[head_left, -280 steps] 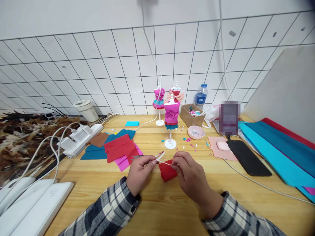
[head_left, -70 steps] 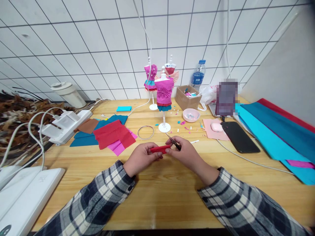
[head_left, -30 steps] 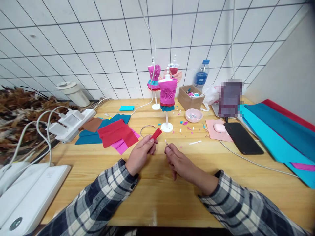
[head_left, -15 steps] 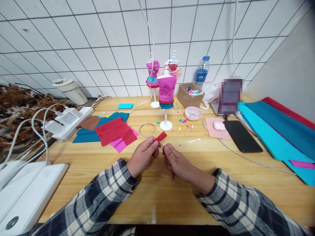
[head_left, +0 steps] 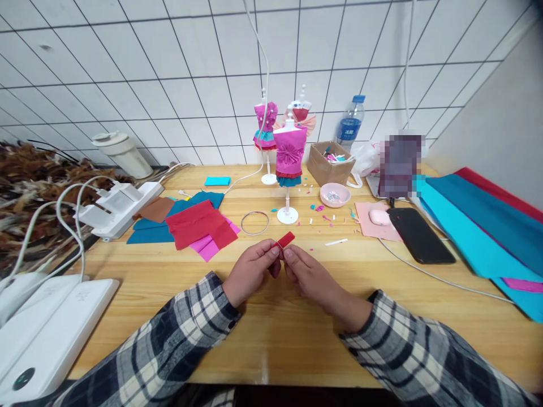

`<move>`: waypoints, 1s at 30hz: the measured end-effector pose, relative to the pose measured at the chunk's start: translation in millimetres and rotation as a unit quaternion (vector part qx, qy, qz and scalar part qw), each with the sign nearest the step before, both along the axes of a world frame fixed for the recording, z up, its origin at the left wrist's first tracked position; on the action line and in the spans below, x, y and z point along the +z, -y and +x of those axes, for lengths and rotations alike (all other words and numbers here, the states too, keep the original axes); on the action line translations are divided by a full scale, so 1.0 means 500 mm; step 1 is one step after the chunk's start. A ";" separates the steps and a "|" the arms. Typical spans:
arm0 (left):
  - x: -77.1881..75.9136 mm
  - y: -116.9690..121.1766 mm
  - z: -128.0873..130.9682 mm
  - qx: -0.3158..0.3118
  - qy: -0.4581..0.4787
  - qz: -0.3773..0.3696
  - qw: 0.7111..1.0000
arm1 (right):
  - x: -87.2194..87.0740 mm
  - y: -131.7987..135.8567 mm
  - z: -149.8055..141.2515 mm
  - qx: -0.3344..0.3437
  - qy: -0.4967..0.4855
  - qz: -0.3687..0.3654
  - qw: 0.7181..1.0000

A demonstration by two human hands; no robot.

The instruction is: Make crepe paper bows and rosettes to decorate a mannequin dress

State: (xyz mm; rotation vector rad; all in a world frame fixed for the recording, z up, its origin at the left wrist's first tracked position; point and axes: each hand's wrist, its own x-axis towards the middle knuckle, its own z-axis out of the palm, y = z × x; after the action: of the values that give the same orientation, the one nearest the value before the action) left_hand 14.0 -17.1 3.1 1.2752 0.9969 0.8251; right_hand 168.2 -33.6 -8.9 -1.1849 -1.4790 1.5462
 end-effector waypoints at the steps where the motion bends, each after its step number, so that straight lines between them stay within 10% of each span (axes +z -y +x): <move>1: -0.002 0.000 0.001 -0.001 0.011 -0.012 1.000 | -0.002 0.001 -0.002 -0.001 -0.013 -0.024 1.000; 6: -0.010 -0.004 -0.002 -0.020 0.015 -0.046 0.999 | -0.004 -0.001 -0.005 0.003 0.000 -0.067 0.998; 10: -0.004 -0.039 -0.051 0.019 -0.138 0.062 0.988 | 0.017 -0.021 0.034 0.017 0.154 0.082 0.984; 14: -0.003 -0.088 -0.121 0.094 -0.388 0.277 0.874 | 0.031 -0.038 0.078 0.074 0.362 0.209 0.906; 20: 0.005 -0.083 -0.089 0.158 -0.566 0.352 0.728 | 0.016 -0.036 0.068 0.146 0.402 0.286 0.858; 30: -0.034 -0.136 0.042 0.056 -0.510 0.372 0.774 | 0.037 -0.095 0.146 -0.050 0.506 0.298 0.808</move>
State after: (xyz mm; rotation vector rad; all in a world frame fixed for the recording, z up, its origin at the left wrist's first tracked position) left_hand 35.2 50.9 -14.1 2.5143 1.6856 0.5855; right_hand 241.4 13.7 9.6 -1.7069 -2.2542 0.1824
